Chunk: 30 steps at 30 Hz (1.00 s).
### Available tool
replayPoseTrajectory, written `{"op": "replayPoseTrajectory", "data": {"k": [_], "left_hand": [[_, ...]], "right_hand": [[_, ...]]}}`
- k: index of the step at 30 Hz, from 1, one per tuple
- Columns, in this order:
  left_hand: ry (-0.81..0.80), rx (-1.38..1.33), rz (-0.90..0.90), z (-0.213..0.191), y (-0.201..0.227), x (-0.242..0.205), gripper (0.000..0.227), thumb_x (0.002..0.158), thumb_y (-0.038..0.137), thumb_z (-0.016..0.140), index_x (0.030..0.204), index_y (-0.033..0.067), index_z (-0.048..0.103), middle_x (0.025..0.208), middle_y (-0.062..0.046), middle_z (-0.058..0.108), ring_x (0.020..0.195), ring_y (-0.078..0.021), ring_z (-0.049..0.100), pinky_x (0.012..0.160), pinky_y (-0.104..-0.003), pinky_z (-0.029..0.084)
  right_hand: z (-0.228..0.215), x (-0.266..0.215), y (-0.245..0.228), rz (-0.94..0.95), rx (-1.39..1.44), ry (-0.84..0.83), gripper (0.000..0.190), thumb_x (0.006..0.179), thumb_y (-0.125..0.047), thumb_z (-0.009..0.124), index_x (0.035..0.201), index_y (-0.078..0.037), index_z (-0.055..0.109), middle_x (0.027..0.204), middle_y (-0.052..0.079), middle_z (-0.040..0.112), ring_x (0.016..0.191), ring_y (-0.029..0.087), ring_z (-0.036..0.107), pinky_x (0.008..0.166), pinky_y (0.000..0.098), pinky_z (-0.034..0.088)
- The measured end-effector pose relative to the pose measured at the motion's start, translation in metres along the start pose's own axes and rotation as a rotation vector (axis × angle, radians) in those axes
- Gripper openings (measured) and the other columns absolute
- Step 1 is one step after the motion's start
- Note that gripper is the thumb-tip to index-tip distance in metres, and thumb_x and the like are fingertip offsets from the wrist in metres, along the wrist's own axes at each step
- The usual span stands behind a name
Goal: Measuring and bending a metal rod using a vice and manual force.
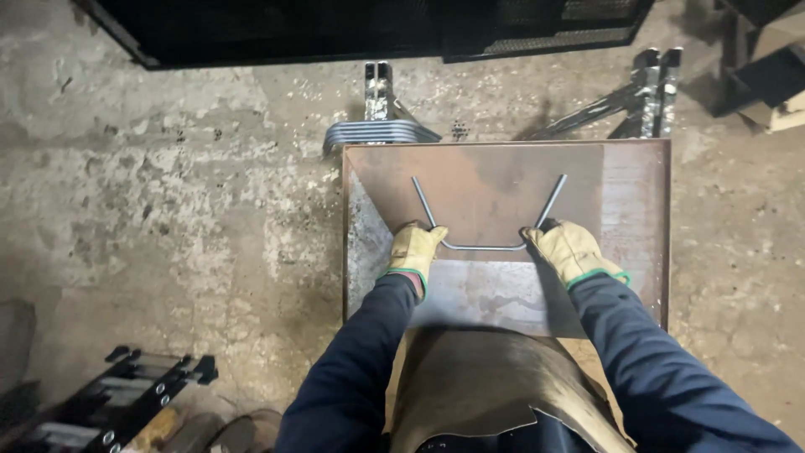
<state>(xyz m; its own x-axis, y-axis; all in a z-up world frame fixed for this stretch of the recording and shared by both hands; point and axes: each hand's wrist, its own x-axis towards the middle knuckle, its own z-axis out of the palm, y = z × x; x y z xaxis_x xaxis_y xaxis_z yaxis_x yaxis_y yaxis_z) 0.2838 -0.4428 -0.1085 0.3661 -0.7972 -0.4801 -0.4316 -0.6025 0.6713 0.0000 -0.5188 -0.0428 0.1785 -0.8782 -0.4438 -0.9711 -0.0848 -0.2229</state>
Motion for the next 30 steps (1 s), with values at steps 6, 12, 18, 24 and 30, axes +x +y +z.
{"op": "replayPoseTrajectory", "data": {"k": [6, 12, 18, 24, 30], "left_hand": [[0.001, 0.109, 0.026, -0.005, 0.001, -0.001, 0.06, 0.09, 0.06, 0.065, 0.074, 0.0029, 0.073, 0.066, -0.014, 0.073, 0.063, -0.0291, 0.07, 0.065, -0.043, 0.053], [-0.045, -0.011, -0.081, -0.029, 0.034, -0.029, 0.055, 0.087, 0.058, 0.067, 0.083, 0.0037, 0.07, 0.067, -0.015, 0.072, 0.062, -0.028, 0.072, 0.063, -0.043, 0.056], [-0.016, 0.015, -0.041, -0.021, 0.023, -0.026, 0.058, 0.088, 0.059, 0.066, 0.085, 0.0019, 0.072, 0.067, -0.014, 0.072, 0.063, -0.028, 0.072, 0.064, -0.042, 0.055], [0.023, 0.056, -0.012, -0.01, 0.015, -0.013, 0.058, 0.089, 0.061, 0.065, 0.083, 0.0037, 0.072, 0.064, -0.014, 0.072, 0.062, -0.0287, 0.072, 0.065, -0.043, 0.055], [0.001, 0.045, -0.021, -0.022, 0.023, -0.017, 0.055, 0.088, 0.058, 0.065, 0.077, 0.0046, 0.074, 0.064, -0.015, 0.071, 0.061, -0.0292, 0.072, 0.063, -0.045, 0.054]], "right_hand": [[0.013, 0.004, 0.011, -0.009, 0.118, 0.065, 0.052, 0.092, -0.057, 0.059, 0.114, -0.013, 0.077, 0.109, 0.019, 0.074, 0.108, 0.041, 0.066, 0.093, 0.0471, 0.051], [0.016, 0.005, 0.014, 0.007, 0.349, 0.076, 0.045, 0.092, -0.053, 0.062, 0.096, -0.011, 0.077, 0.082, 0.013, 0.075, 0.078, 0.034, 0.07, 0.075, 0.0427, 0.053], [0.004, 0.001, 0.007, 0.015, 0.276, 0.053, 0.046, 0.095, -0.054, 0.06, 0.094, -0.011, 0.077, 0.079, 0.013, 0.075, 0.078, 0.032, 0.071, 0.074, 0.0416, 0.052], [-0.004, -0.009, 0.002, 0.009, 0.296, 0.113, 0.044, 0.093, -0.054, 0.063, 0.096, -0.012, 0.076, 0.082, 0.014, 0.074, 0.081, 0.035, 0.07, 0.074, 0.0438, 0.053], [0.015, 0.01, 0.015, 0.022, 0.393, 0.025, 0.04, 0.095, -0.049, 0.066, 0.094, -0.01, 0.076, 0.076, 0.011, 0.073, 0.071, 0.028, 0.067, 0.068, 0.0384, 0.051]]}}
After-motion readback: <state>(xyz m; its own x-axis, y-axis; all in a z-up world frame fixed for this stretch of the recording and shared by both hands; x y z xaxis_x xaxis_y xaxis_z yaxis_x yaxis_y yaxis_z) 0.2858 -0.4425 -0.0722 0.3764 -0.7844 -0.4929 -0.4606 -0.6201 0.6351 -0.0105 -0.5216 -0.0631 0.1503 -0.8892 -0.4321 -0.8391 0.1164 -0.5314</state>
